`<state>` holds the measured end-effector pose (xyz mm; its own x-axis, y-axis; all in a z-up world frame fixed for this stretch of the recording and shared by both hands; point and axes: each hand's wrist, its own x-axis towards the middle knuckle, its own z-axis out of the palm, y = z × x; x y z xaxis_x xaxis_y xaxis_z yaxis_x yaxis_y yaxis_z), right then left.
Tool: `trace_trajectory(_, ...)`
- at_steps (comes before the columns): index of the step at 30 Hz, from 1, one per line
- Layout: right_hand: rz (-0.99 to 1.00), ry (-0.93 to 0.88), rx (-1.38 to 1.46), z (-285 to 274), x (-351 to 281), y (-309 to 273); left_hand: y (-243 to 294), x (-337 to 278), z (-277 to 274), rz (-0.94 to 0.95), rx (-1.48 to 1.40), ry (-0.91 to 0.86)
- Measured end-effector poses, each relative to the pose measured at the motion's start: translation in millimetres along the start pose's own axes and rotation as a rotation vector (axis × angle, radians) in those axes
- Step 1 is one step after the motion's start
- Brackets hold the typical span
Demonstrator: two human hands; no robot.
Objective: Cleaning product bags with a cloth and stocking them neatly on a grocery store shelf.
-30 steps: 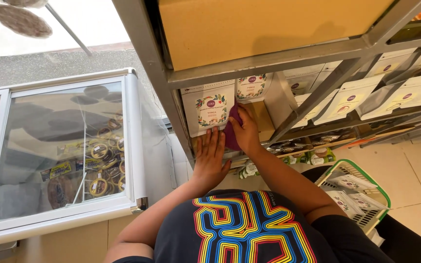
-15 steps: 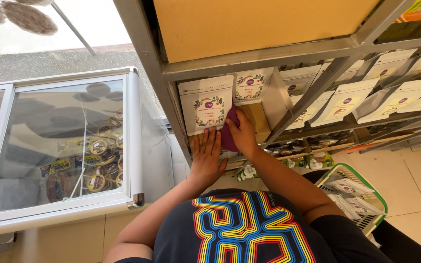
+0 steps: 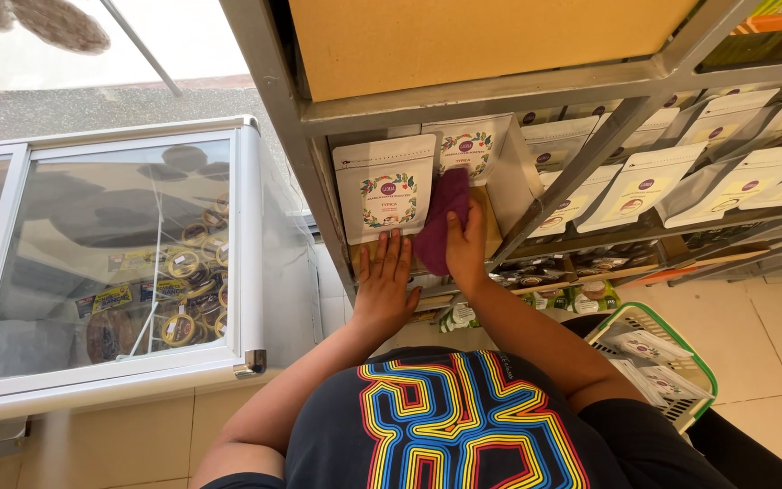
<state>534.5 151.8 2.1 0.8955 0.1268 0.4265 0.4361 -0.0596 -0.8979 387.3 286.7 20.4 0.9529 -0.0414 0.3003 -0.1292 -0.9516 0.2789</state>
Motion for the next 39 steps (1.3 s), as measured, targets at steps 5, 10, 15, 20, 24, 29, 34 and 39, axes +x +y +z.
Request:
trace_trajectory(5, 0.068, -0.025, 0.111, -2.7, -5.7, 14.1, 0.3, 1.1, -0.4, 0.004, 0.01, -0.001)
trace_trajectory(10, 0.062, -0.171, 0.019, -3.6, -5.8, -10.2, -1.0, -0.7, 4.5, 0.017, 0.022, 0.019)
trace_trajectory(15, 0.066, -0.282, -0.02, -7.4, -4.3, -20.0, -0.9, -1.2, 6.8, 0.014, 0.048, 0.038)
trace_trajectory(20, -0.056, -0.187, -0.065, -9.3, -21.4, -24.9, -1.5, -2.1, 12.4, 0.008, 0.102, 0.029)
trace_trajectory(24, -0.338, -0.146, -0.271, -17.4, -35.9, -13.7, -5.8, -3.1, 15.7, 0.02, 0.186, 0.014)
trace_trajectory(29, -0.395, -0.19, -0.324, -17.5, -36.2, 1.5, -4.4, -3.5, 12.0, 0.023, 0.192, -0.008)
trace_trajectory(34, -0.346, -0.217, -0.234, -20.2, -35.4, -0.1, -2.7, -3.2, 10.1, 0.009, 0.196, -0.023)
trace_trajectory(39, -0.261, -0.214, -0.055, -29.4, -43.3, -5.0, 1.4, -3.8, 9.5, -0.011, 0.205, 0.002)
